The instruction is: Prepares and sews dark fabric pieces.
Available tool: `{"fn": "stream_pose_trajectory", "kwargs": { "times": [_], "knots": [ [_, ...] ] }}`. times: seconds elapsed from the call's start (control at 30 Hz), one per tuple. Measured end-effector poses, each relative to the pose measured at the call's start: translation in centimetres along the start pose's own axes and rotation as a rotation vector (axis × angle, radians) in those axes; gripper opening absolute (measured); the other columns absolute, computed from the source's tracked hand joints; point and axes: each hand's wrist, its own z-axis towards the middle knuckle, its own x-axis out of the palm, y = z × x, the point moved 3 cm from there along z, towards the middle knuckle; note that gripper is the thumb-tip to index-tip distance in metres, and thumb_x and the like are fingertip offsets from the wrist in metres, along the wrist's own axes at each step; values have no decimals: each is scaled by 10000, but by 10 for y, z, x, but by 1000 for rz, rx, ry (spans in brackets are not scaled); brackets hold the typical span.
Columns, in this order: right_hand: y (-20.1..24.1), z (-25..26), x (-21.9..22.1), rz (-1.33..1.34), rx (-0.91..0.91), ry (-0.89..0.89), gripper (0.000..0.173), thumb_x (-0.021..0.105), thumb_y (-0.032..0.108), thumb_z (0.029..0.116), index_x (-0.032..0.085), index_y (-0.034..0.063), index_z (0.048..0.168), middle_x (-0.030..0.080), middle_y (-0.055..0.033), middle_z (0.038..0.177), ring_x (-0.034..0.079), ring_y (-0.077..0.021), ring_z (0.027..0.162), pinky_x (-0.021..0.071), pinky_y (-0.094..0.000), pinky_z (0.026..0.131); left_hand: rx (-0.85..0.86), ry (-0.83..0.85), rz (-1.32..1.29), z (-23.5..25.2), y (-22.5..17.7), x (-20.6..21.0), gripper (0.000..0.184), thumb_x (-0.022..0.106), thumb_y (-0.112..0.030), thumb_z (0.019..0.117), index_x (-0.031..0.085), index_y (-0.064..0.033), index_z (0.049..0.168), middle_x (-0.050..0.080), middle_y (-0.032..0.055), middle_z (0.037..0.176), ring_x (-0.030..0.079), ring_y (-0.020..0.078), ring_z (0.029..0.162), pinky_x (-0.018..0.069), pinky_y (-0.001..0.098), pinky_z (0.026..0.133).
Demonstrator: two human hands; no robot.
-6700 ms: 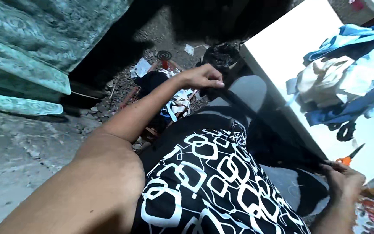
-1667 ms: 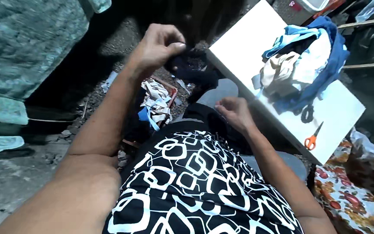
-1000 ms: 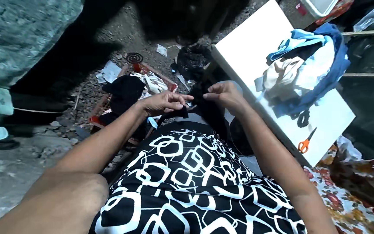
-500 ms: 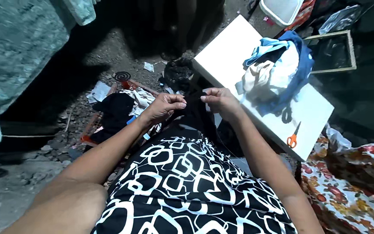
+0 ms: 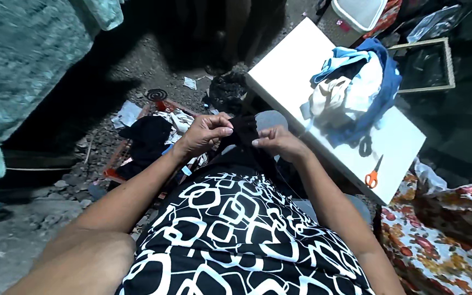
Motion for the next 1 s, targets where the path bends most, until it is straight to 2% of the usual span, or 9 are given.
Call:
{"fn": "stream_pose_trajectory", "kwargs": {
  "times": [0.13, 0.23, 0.33, 0.43, 0.6, 0.73, 0.87, 0.93, 1.0],
  "knots": [
    [-5, 1, -4, 51, 23, -63, 124, 673, 122, 961, 665, 59, 854, 548, 46, 574, 405, 1, 436, 344, -183, 415, 12, -124, 197, -1, -9, -11, 56, 681, -39, 928, 729, -68, 923, 679, -12, 1070, 650, 54, 955, 570, 241, 852],
    [-5, 1, -10, 70, 11, -72, 174, 631, 157, 988, 630, 92, 827, 451, 75, 536, 363, -4, 427, 317, -188, 414, -27, -204, 372, -2, -12, -20, 32, 696, -56, 931, 716, -38, 948, 684, 11, 1054, 666, 69, 942, 583, 258, 856],
    [-4, 0, -12, 95, 7, -84, 192, 608, 153, 1002, 628, 96, 820, 440, 75, 527, 358, -9, 421, 315, -190, 409, -123, -222, 423, -2, -10, -29, 39, 682, -50, 941, 709, -37, 966, 694, 26, 1056, 667, 86, 963, 580, 282, 873],
    [-4, -7, -15, 35, 44, -98, 231, 597, 146, 1008, 586, 110, 780, 414, 81, 520, 334, -3, 414, 289, -187, 403, -242, -284, 543, -3, -7, -41, 54, 686, -58, 947, 703, -17, 977, 702, 31, 963, 660, 60, 856, 571, 271, 813],
    [-12, -49, -23, -150, 143, -75, 263, 633, 171, 972, 582, 129, 717, 416, 86, 522, 335, 3, 421, 279, -187, 410, -436, -100, 669, -13, -13, -57, 38, 688, -36, 947, 696, -3, 964, 688, 30, 910, 635, 33, 779, 558, 234, 761],
    [-28, -77, -33, -157, 162, -114, 259, 633, 154, 964, 593, 123, 711, 415, 82, 508, 327, 7, 415, 263, -183, 410, -535, -168, 560, -19, -10, -59, 38, 690, -56, 957, 697, -21, 943, 693, 19, 833, 639, 46, 708, 562, 246, 699],
    [-41, -91, -31, -175, 210, -157, 283, 638, 98, 970, 594, 92, 690, 413, 57, 497, 310, -4, 401, 245, -179, 392, -580, -316, 92, -19, 8, -35, 72, 585, -51, 997, 654, -67, 996, 688, -22, 830, 638, 43, 703, 554, 218, 659],
    [-47, -92, -30, -254, 232, -135, 305, 668, 104, 950, 582, 89, 658, 419, 48, 487, 319, -14, 397, 241, -189, 390, -618, -289, -61, -18, 15, -18, 112, 532, -73, 1026, 632, -58, 1074, 719, 23, 935, 673, 75, 752, 571, 235, 674],
    [-45, -92, -30, -392, 268, -135, 234, 712, 140, 951, 656, 57, 739, 537, 12, 570, 438, -42, 482, 355, -228, 465, -640, -193, -91, -17, 24, -3, 174, 492, -71, 1043, 627, -17, 1139, 741, 100, 1091, 715, 138, 835, 591, 286, 714]
  ]
}}
